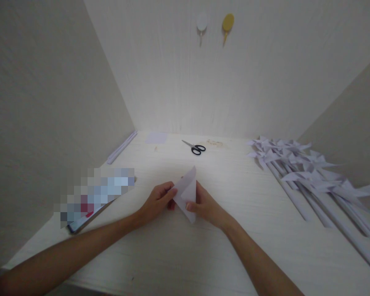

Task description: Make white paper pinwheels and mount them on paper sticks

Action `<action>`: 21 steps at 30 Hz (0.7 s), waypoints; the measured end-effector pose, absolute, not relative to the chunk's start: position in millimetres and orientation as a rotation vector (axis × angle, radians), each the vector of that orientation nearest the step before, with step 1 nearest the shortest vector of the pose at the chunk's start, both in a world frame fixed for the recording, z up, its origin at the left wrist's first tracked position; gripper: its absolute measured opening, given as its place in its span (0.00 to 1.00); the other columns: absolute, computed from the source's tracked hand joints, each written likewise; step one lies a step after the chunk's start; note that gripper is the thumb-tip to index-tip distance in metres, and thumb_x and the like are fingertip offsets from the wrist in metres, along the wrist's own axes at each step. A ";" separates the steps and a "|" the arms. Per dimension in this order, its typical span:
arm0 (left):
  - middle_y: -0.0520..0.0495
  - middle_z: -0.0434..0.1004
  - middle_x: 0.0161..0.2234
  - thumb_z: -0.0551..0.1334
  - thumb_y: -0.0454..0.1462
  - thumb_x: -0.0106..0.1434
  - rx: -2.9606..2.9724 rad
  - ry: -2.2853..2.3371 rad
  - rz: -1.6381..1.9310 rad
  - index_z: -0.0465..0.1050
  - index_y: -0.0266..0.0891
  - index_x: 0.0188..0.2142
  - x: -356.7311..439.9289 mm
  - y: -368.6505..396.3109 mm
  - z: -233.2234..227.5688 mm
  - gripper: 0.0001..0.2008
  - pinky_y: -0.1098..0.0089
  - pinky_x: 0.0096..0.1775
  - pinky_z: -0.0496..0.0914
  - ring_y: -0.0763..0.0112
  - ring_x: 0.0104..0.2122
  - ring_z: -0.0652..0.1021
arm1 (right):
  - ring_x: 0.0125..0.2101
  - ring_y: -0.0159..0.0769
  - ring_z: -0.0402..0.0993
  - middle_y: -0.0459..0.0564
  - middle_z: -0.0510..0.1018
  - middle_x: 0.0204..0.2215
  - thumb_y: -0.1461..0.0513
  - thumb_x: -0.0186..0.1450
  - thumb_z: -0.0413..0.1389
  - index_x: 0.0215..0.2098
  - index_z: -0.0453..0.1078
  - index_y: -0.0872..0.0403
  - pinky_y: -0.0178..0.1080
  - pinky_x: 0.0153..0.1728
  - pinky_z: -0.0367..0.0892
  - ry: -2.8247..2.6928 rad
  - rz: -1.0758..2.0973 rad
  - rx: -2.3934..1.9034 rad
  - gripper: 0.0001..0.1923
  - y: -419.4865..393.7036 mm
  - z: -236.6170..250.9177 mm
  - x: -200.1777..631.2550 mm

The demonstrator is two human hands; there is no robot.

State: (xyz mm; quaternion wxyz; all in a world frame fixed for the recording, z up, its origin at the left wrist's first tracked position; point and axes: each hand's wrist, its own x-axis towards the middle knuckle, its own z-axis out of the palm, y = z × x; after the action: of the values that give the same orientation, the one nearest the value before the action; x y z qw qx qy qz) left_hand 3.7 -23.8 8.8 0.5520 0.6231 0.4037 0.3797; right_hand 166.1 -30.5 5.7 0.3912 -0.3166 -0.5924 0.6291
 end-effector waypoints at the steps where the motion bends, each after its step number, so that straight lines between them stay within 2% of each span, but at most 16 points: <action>1: 0.56 0.60 0.14 0.51 0.44 0.56 1.478 0.949 0.888 0.59 0.37 0.21 3.8 -24.3 9.1 0.14 0.77 0.18 0.57 0.80 0.14 0.63 | 0.36 0.39 0.66 0.53 0.69 0.38 0.47 0.44 0.57 0.48 0.53 0.54 0.39 0.35 0.61 -1.502 1.590 -0.813 0.38 -30.8 6.5 165.5; 8: 0.57 0.59 0.13 0.52 0.44 0.56 1.545 0.922 0.826 0.59 0.37 0.22 3.8 -26.5 10.3 0.13 0.79 0.16 0.55 0.82 0.12 0.61 | 0.35 0.38 0.66 0.51 0.69 0.37 0.54 0.44 0.61 0.49 0.51 0.53 0.40 0.36 0.62 -1.528 1.572 -0.893 0.38 -29.9 4.1 165.5; 14: 0.58 0.60 0.13 0.53 0.41 0.55 1.515 0.936 0.788 0.61 0.36 0.24 3.6 -25.9 8.7 0.10 0.81 0.14 0.55 0.84 0.11 0.61 | 0.34 0.37 0.66 0.49 0.69 0.34 0.59 0.47 0.60 0.44 0.56 0.53 0.39 0.34 0.63 -1.589 1.422 -1.025 0.29 -30.5 6.0 163.2; 21: 0.53 0.64 0.16 0.48 0.45 0.58 1.458 0.858 0.820 0.61 0.34 0.22 3.9 -25.4 9.3 0.17 0.79 0.17 0.60 0.82 0.14 0.66 | 0.29 0.35 0.67 0.47 0.70 0.29 0.59 0.52 0.56 0.38 0.57 0.54 0.39 0.32 0.63 -1.576 1.401 -1.065 0.18 -30.8 7.1 160.5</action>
State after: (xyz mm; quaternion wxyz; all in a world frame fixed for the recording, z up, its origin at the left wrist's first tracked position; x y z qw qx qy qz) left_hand 3.9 -25.4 9.3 0.5898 0.6262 0.3685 0.3523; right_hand 160.5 -30.8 7.1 0.3800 -0.4170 -0.6171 0.5485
